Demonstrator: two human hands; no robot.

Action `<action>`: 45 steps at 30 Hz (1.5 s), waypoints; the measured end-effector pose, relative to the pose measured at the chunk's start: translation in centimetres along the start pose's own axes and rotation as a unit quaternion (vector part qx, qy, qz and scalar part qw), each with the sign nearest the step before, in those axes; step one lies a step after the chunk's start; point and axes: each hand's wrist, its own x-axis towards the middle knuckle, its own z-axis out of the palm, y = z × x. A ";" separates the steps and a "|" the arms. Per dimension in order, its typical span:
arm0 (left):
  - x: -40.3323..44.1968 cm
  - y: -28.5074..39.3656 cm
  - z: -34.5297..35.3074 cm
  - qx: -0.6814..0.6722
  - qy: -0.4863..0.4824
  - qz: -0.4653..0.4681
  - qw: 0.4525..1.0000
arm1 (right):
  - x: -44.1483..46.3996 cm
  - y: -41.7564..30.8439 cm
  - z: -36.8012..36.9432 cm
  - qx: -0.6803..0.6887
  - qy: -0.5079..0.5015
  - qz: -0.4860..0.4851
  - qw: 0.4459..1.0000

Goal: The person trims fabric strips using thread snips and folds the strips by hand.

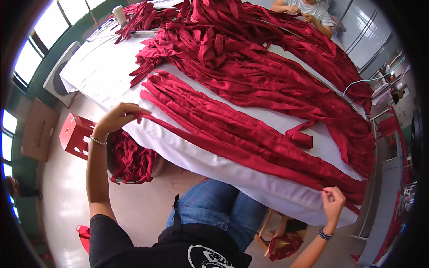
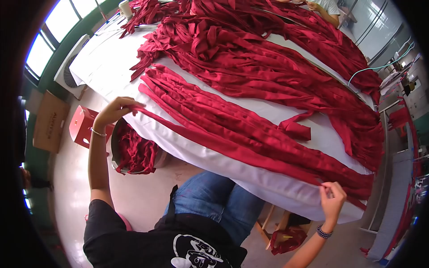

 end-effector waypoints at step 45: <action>10.8 12.1 11.0 0.079 0.446 0.176 0.874 | 19.5 -21.6 11.3 0.414 -0.189 -0.078 0.887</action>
